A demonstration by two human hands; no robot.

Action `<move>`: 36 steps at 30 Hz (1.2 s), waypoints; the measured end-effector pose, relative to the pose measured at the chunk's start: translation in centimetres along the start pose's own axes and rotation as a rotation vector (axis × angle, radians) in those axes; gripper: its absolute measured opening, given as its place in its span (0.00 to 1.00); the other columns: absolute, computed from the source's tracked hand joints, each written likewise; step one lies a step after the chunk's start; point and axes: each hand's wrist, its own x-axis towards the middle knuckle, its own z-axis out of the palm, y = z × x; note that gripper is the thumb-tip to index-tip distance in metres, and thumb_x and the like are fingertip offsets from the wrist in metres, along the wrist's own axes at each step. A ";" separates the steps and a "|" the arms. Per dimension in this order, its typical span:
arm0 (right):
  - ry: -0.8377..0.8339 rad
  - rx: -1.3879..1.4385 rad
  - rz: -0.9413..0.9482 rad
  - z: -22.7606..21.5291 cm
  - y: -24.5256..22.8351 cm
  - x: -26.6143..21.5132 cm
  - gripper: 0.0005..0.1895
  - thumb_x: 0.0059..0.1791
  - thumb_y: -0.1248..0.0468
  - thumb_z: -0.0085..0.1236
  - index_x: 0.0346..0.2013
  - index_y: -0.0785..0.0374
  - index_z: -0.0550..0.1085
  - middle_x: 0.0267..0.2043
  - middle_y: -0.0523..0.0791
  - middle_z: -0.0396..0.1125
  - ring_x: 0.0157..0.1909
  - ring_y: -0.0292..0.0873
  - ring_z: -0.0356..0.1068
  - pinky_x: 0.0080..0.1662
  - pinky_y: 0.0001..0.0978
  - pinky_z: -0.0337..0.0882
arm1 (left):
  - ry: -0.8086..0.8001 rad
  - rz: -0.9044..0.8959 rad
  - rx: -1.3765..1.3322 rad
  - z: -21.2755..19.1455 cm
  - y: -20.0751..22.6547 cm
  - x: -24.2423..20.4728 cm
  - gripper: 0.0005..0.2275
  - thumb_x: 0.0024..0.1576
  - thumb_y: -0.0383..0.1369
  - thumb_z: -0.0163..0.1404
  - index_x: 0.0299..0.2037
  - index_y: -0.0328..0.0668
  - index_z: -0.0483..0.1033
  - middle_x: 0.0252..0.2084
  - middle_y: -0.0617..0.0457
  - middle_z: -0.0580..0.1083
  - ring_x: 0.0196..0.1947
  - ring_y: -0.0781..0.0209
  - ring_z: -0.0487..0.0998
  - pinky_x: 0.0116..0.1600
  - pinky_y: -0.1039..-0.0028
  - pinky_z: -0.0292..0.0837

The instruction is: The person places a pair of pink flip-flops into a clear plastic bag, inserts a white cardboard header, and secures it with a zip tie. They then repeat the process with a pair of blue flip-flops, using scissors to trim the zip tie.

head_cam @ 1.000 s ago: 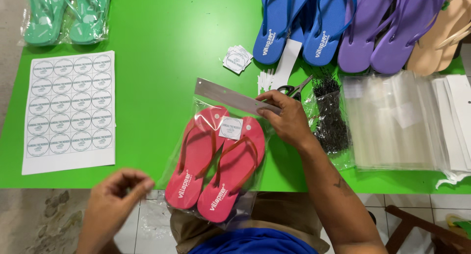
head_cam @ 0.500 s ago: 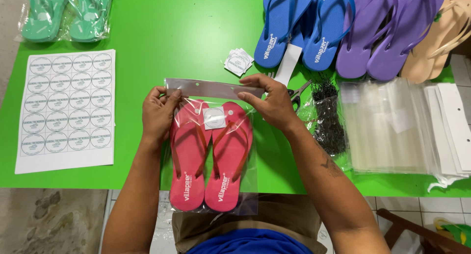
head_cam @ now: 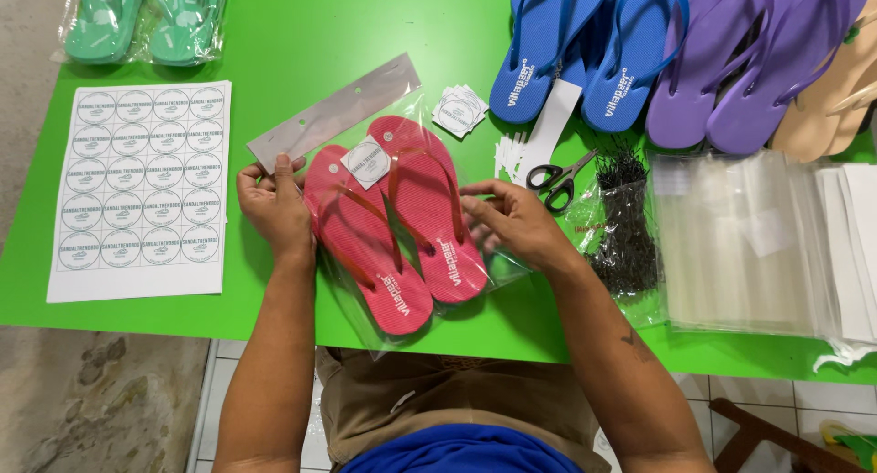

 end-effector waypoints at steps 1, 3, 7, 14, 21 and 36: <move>0.020 -0.056 0.048 -0.4 0.1 -0.8 0.22 0.51 0.54 0.56 0.56 0.63 0.73 0.35 0.43 0.75 0.30 0.33 0.72 0.30 0.25 0.72 | -0.002 -0.001 0.000 -0.1 0.1 0.1 0.10 0.66 0.27 0.52 0.46 0.32 0.63 0.41 0.40 0.80 0.35 0.64 0.82 0.40 0.77 0.79; 0.054 -0.126 0.104 -1.1 0.3 -2.6 0.18 0.52 0.55 0.57 0.50 0.63 0.76 0.35 0.43 0.76 0.30 0.32 0.71 0.30 0.24 0.71 | -0.003 -0.004 0.039 -0.1 0.1 0.4 0.10 0.66 0.27 0.53 0.46 0.32 0.63 0.40 0.40 0.80 0.34 0.65 0.81 0.39 0.77 0.78; 0.089 -0.076 0.178 -1.7 1.1 -6.0 0.13 0.51 0.58 0.61 0.40 0.67 0.79 0.29 0.46 0.76 0.26 0.35 0.74 0.25 0.26 0.70 | -0.023 -0.029 0.117 0.2 0.3 0.8 0.10 0.67 0.27 0.54 0.48 0.29 0.66 0.39 0.41 0.79 0.34 0.64 0.80 0.38 0.76 0.76; 0.193 -0.195 0.206 -0.4 1.5 -9.0 0.13 0.49 0.57 0.60 0.41 0.64 0.80 0.27 0.43 0.76 0.20 0.34 0.70 0.21 0.26 0.66 | -0.044 0.189 0.201 1.1 2.0 0.8 0.20 0.66 0.31 0.56 0.60 0.30 0.60 0.56 0.43 0.68 0.57 0.59 0.75 0.60 0.70 0.76; 0.299 -0.234 0.126 0.7 2.2 -10.4 0.14 0.51 0.55 0.58 0.40 0.63 0.80 0.24 0.43 0.75 0.17 0.33 0.68 0.20 0.25 0.63 | -0.346 0.468 0.853 7.7 3.6 5.2 0.20 0.61 0.41 0.61 0.57 0.38 0.71 0.56 0.44 0.74 0.60 0.46 0.72 0.65 0.58 0.65; 0.289 -0.418 0.063 0.6 2.4 -10.9 0.15 0.53 0.56 0.53 0.31 0.62 0.80 0.18 0.41 0.73 0.16 0.33 0.70 0.21 0.27 0.69 | -0.804 -0.055 1.134 19.1 0.3 8.4 0.13 0.54 0.45 0.60 0.36 0.45 0.86 0.34 0.50 0.82 0.35 0.57 0.81 0.53 0.65 0.71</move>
